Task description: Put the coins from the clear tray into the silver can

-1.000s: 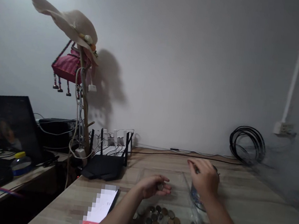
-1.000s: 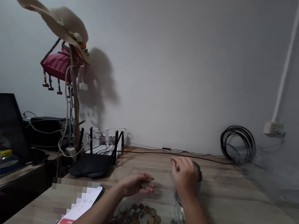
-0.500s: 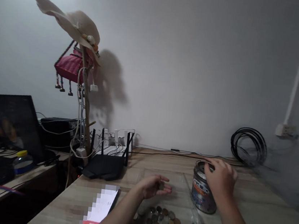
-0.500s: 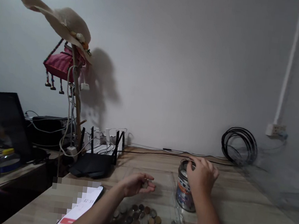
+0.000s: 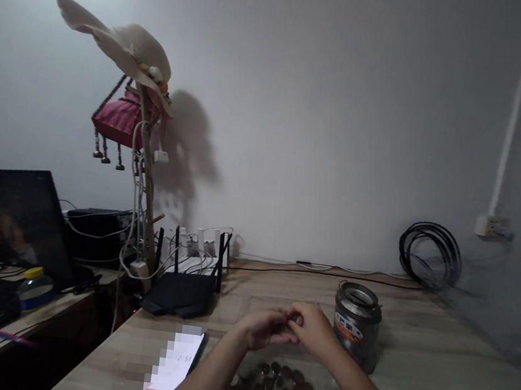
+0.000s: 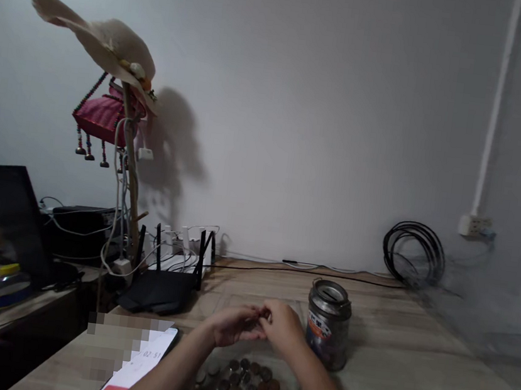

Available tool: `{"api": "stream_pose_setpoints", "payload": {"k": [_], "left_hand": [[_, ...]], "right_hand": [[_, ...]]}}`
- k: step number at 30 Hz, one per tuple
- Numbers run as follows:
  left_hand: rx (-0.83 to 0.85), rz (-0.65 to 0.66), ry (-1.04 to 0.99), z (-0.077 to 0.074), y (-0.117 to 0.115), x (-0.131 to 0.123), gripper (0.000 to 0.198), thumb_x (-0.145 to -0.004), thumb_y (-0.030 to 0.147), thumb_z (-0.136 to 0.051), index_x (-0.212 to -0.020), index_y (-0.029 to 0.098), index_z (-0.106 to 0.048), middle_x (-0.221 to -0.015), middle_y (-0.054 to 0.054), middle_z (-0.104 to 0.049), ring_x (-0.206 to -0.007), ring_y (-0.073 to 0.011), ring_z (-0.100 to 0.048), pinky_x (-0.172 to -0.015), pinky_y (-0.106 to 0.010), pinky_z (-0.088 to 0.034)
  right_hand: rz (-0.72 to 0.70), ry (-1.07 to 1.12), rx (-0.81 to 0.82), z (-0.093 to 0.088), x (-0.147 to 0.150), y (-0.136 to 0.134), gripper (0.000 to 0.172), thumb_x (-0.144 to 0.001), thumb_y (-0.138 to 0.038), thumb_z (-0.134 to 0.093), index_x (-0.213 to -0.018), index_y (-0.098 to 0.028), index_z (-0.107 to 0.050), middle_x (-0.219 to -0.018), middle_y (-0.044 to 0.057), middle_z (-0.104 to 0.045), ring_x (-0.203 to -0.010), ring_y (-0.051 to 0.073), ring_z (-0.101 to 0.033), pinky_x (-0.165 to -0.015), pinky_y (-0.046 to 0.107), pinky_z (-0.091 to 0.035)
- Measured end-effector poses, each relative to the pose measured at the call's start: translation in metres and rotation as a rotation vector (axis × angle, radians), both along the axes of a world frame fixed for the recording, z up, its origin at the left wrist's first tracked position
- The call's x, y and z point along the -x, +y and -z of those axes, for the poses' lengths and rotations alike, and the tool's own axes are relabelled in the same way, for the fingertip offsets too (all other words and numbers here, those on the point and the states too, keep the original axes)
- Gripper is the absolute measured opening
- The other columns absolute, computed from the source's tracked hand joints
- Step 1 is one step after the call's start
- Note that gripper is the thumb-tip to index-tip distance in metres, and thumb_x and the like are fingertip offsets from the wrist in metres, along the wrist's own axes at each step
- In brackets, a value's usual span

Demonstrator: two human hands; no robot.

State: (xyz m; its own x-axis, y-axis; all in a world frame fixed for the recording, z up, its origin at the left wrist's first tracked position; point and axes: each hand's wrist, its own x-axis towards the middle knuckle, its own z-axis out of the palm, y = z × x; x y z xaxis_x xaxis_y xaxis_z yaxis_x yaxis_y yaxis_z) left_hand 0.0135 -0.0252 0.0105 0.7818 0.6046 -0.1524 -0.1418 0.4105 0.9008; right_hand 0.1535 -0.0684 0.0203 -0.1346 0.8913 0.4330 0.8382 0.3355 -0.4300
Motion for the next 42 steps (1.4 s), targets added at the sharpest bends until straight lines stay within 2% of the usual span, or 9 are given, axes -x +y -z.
{"api": "stream_pose_setpoints", "payload": {"k": [8,14,18,22,26,29,35,39,42], "left_hand": [[0.026,-0.038,0.029,-0.002,0.0,0.001,0.024,-0.071,0.023,-0.046,-0.092,0.012,-0.049,-0.078,-0.008,-0.061,-0.07,-0.0136,-0.06,-0.066,-0.022,-0.042],[0.073,-0.058,0.018,0.001,0.004,0.0,0.025,-0.074,0.03,-0.043,-0.091,0.011,-0.048,-0.079,-0.009,-0.061,-0.071,-0.0146,-0.06,-0.066,-0.023,-0.042],[0.117,-0.057,-0.044,0.003,0.007,0.002,0.032,-0.076,0.036,-0.042,-0.092,0.009,-0.048,-0.08,-0.012,-0.06,-0.075,-0.0175,-0.06,-0.069,-0.025,-0.041],[0.163,0.033,-0.168,-0.001,0.006,0.005,0.047,-0.074,0.049,-0.04,-0.096,0.008,-0.047,-0.088,-0.017,-0.059,-0.085,-0.0225,-0.058,-0.072,-0.027,-0.039],[0.178,0.092,-0.294,-0.007,0.003,0.007,0.055,-0.074,0.056,-0.033,-0.103,0.011,-0.047,-0.082,-0.012,-0.06,-0.079,-0.0196,-0.058,-0.071,-0.029,-0.038],[0.178,0.099,-0.306,-0.009,0.0,0.007,0.054,-0.075,0.058,-0.029,-0.101,0.015,-0.049,-0.073,-0.007,-0.06,-0.068,-0.0163,-0.058,-0.064,-0.027,-0.038],[0.119,0.142,-0.277,-0.01,-0.004,0.005,0.058,-0.073,0.061,-0.027,-0.105,0.018,-0.048,-0.087,-0.009,-0.059,-0.077,-0.0182,-0.057,-0.07,-0.032,-0.038],[0.041,0.12,-0.198,-0.006,0.0,0.005,0.06,-0.072,0.062,-0.028,-0.108,0.017,-0.046,-0.096,-0.012,-0.057,-0.085,-0.0223,-0.055,-0.071,-0.036,-0.038],[0.006,0.063,-0.151,-0.001,0.006,0.005,0.06,-0.072,0.061,-0.03,-0.103,0.014,-0.05,-0.095,-0.013,-0.057,-0.085,-0.0216,-0.055,-0.07,-0.033,-0.038]], "right_hand": [[0.442,0.022,-0.726,-0.049,-0.056,-0.026,0.017,-0.074,-0.027,-0.045,-0.075,-0.019,-0.059,-0.077,0.005,-0.061,-0.08,0.017,-0.049,-0.074,0.028,-0.033],[0.76,-0.05,-0.474,-0.044,-0.095,-0.022,0.019,-0.068,-0.034,-0.048,-0.069,-0.023,-0.064,-0.067,0.003,-0.062,-0.07,0.02,-0.049,-0.061,0.03,-0.029],[0.753,-0.053,-0.539,-0.045,-0.09,-0.02,0.02,-0.068,-0.033,-0.047,-0.074,-0.023,-0.064,-0.074,0.003,-0.062,-0.075,0.021,-0.048,-0.065,0.032,-0.03],[0.408,0.022,-0.676,-0.045,-0.057,-0.02,0.024,-0.074,-0.028,-0.042,-0.086,-0.02,-0.061,-0.084,0.005,-0.06,-0.081,0.018,-0.049,-0.073,0.031,-0.034],[-0.032,-0.047,-0.265,-0.028,-0.015,-0.018,0.019,-0.072,-0.031,-0.048,-0.082,-0.023,-0.062,-0.082,0.003,-0.059,-0.078,0.016,-0.051,-0.067,0.025,-0.037],[-0.155,-0.179,-0.064,-0.015,0.005,-0.015,0.014,-0.068,-0.03,-0.052,-0.074,-0.024,-0.063,-0.079,0.002,-0.058,-0.078,0.015,-0.051,-0.066,0.024,-0.037],[-0.046,-0.201,-0.21,-0.021,0.003,-0.018,0.022,-0.077,-0.025,-0.04,-0.073,-0.022,-0.061,-0.077,0.003,-0.058,-0.076,0.015,-0.049,-0.066,0.025,-0.035],[0.293,-0.081,-0.568,-0.042,-0.037,-0.024,0.025,-0.079,-0.031,-0.039,-0.075,-0.019,-0.06,-0.077,0.006,-0.058,-0.079,0.017,-0.047,-0.071,0.029,-0.035],[0.569,-0.024,-0.662,-0.049,-0.079,-0.024,0.023,-0.073,-0.035,-0.045,-0.072,-0.019,-0.062,-0.077,0.006,-0.06,-0.077,0.019,-0.045,-0.069,0.031,-0.035]]}}
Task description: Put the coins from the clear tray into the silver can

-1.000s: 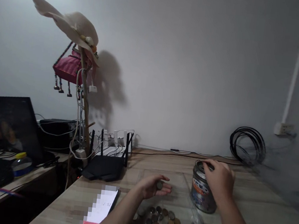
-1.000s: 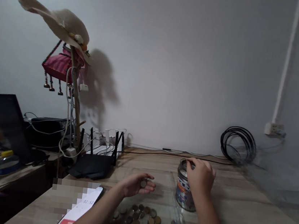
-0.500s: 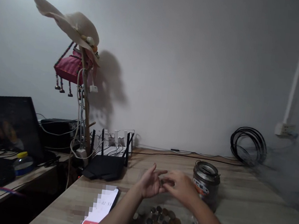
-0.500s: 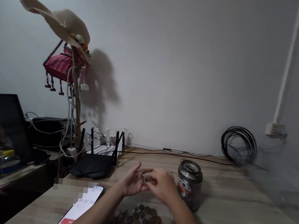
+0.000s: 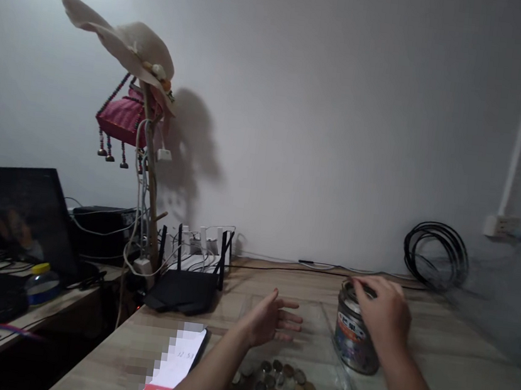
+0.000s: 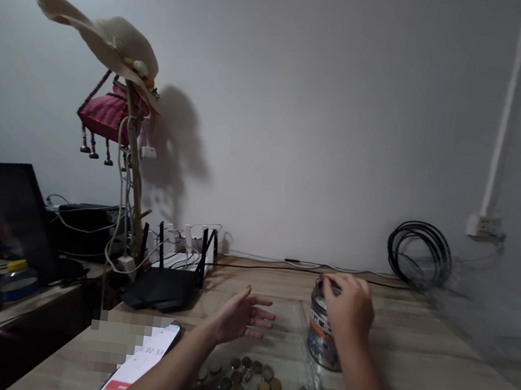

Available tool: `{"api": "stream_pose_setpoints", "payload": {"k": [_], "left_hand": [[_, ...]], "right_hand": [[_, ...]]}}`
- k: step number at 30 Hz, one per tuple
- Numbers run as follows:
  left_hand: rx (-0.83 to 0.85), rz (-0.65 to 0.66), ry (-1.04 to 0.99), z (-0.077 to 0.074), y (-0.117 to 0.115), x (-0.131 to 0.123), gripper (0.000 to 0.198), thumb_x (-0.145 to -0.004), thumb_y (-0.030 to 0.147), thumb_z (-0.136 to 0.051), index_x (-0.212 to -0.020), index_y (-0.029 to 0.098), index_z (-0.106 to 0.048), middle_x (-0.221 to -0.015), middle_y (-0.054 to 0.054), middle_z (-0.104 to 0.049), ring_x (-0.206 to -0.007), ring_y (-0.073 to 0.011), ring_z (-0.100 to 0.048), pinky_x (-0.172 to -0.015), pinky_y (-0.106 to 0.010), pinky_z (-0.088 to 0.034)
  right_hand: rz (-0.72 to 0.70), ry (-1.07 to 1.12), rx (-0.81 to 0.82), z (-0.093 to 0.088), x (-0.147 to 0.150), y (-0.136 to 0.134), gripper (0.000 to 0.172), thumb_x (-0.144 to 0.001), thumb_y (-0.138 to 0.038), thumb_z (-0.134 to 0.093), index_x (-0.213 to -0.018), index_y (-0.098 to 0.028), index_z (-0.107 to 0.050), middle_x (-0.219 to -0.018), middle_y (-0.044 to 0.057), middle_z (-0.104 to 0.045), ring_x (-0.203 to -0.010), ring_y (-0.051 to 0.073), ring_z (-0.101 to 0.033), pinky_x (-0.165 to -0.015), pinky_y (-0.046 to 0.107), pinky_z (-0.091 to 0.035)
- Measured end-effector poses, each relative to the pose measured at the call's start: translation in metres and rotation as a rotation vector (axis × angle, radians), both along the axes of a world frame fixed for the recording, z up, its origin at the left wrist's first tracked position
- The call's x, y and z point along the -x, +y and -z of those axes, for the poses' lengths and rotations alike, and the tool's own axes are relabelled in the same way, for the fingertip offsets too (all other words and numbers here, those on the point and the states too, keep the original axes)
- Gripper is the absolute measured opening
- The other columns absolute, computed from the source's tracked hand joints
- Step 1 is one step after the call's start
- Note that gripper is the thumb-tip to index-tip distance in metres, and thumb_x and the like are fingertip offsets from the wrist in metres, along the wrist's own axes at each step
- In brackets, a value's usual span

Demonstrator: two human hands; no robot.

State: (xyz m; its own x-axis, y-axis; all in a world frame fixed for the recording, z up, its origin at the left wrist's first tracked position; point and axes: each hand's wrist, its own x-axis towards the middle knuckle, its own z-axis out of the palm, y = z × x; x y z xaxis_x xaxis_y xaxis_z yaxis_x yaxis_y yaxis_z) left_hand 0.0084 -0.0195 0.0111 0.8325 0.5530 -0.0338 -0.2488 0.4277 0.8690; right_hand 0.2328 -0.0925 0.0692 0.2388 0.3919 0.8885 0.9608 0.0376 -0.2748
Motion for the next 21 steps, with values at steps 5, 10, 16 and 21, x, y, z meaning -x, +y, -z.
{"api": "stream_pose_setpoints", "payload": {"k": [5,10,16,21], "left_hand": [[-0.034,-0.169,0.077,0.005,0.005,-0.001,0.056,-0.074,0.059,-0.027,-0.095,0.014,-0.053,-0.088,-0.01,-0.057,-0.077,-0.0177,-0.055,-0.067,-0.031,-0.039],[-0.176,-0.407,0.221,0.005,0.007,-0.002,0.054,-0.073,0.058,-0.028,-0.089,0.013,-0.054,-0.086,-0.009,-0.057,-0.075,-0.0159,-0.054,-0.068,-0.031,-0.039],[-0.2,-0.61,0.26,-0.003,0.009,0.005,0.047,-0.073,0.051,-0.031,-0.084,0.013,-0.056,-0.089,-0.01,-0.058,-0.079,-0.0159,-0.053,-0.07,-0.03,-0.039],[-0.248,-0.837,0.193,-0.006,0.019,0.017,0.041,-0.073,0.045,-0.032,-0.083,0.013,-0.056,-0.09,-0.01,-0.058,-0.081,-0.0162,-0.053,-0.068,-0.029,-0.039]], "right_hand": [[0.145,0.055,0.13,0.008,-0.036,0.005,0.022,-0.066,-0.038,-0.049,-0.064,-0.021,-0.064,-0.079,0.005,-0.06,-0.071,0.02,-0.045,-0.062,0.031,-0.034],[0.147,0.051,0.134,0.012,-0.036,0.005,0.022,-0.064,-0.04,-0.05,-0.062,-0.024,-0.065,-0.079,0.004,-0.06,-0.07,0.019,-0.045,-0.055,0.029,-0.031],[0.15,0.059,0.094,0.001,-0.023,-0.005,0.024,-0.067,-0.038,-0.049,-0.079,-0.023,-0.065,-0.086,0.006,-0.059,-0.077,0.022,-0.047,-0.062,0.033,-0.035],[-0.254,0.089,-0.006,0.005,0.018,0.004,0.025,-0.076,-0.028,-0.04,-0.09,-0.018,-0.059,-0.089,0.007,-0.058,-0.086,0.017,-0.05,-0.079,0.031,-0.037]]}}
